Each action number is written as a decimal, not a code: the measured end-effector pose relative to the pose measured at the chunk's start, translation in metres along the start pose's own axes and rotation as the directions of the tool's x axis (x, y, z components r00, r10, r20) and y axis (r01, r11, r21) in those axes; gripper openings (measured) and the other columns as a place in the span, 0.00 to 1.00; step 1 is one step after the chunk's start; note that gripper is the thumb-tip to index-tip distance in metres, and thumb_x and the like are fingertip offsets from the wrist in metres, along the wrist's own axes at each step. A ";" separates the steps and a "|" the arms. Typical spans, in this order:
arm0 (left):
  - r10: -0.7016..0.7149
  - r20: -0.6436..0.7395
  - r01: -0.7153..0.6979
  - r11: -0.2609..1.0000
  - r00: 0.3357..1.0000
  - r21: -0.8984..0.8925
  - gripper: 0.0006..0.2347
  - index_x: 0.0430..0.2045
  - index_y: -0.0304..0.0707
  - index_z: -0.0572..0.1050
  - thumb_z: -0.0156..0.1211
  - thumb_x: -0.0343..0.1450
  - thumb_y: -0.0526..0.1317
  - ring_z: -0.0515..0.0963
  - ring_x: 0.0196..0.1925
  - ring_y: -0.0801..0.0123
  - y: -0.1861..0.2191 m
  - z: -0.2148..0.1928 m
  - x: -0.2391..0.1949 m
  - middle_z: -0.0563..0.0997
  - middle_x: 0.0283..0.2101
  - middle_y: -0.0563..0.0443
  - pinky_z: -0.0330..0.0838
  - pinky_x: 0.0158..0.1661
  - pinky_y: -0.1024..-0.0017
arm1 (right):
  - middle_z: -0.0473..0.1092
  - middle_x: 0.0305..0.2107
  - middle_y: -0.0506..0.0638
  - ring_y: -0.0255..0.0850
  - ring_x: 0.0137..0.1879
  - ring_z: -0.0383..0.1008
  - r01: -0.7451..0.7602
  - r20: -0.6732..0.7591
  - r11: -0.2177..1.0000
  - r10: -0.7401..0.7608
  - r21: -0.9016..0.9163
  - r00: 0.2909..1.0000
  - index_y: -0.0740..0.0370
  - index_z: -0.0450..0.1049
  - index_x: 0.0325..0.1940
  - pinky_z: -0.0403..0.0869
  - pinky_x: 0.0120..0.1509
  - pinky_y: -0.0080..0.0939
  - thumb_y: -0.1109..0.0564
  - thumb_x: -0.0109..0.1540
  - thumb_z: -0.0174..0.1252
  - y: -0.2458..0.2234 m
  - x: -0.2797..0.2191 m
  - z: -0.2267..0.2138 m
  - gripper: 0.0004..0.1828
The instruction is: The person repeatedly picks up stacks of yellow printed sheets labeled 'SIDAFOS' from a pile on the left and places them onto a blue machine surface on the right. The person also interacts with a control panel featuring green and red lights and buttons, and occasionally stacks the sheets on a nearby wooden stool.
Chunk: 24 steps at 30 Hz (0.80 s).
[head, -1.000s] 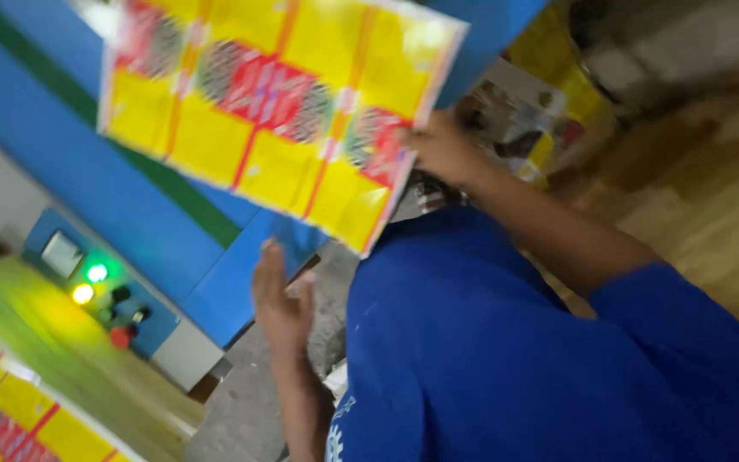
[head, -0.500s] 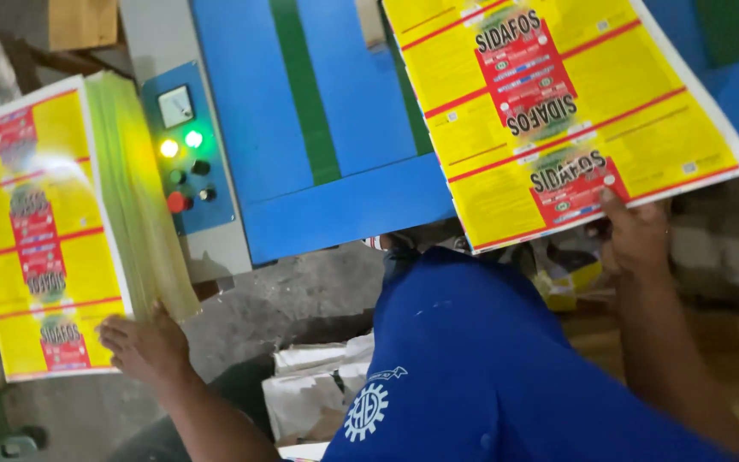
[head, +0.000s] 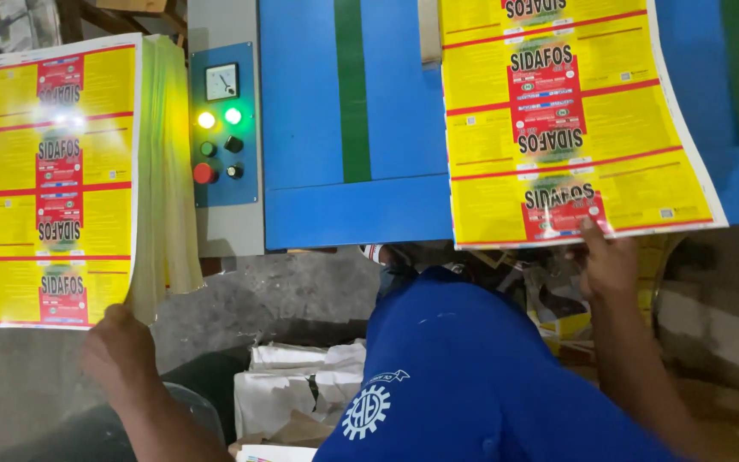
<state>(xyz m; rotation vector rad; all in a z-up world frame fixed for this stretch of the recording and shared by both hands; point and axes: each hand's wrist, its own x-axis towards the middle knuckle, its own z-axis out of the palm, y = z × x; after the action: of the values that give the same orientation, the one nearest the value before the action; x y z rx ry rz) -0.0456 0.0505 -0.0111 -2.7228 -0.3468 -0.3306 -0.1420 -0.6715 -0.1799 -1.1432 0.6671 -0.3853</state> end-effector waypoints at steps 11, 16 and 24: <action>0.174 -0.103 -0.192 0.961 0.979 -0.197 0.12 0.30 0.39 0.80 0.59 0.80 0.45 0.82 0.32 0.48 0.080 -0.114 0.026 0.81 0.27 0.38 0.75 0.34 0.56 | 0.75 0.39 0.48 0.38 0.35 0.74 -0.056 0.142 0.998 0.053 0.017 0.988 0.58 0.68 0.63 0.73 0.31 0.39 0.50 0.71 0.58 -0.010 0.110 0.041 0.19; 0.295 -0.221 -0.365 0.824 0.929 -0.433 0.09 0.31 0.39 0.79 0.58 0.78 0.42 0.82 0.33 0.48 0.083 -0.098 0.022 0.81 0.28 0.38 0.75 0.36 0.56 | 0.79 0.40 0.52 0.38 0.37 0.79 -0.254 0.093 0.967 0.256 -0.026 0.962 0.61 0.71 0.59 0.72 0.34 0.38 0.48 0.69 0.56 -0.029 0.077 0.034 0.19; 0.342 -0.358 -0.493 0.538 0.869 -0.684 0.06 0.34 0.38 0.79 0.56 0.75 0.38 0.81 0.34 0.49 0.239 -0.091 -0.010 0.80 0.31 0.39 0.74 0.37 0.56 | 0.80 0.42 0.50 0.37 0.36 0.76 -0.040 0.383 0.919 0.203 -0.392 0.901 0.58 0.75 0.60 0.75 0.38 0.38 0.52 0.65 0.58 -0.009 -0.002 0.133 0.19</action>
<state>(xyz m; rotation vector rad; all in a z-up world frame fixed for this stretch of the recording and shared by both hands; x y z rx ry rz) -0.0043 -0.2022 -0.0119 -3.4048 0.6883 -0.7116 -0.0550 -0.5801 -0.1375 -1.4843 0.4372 0.1112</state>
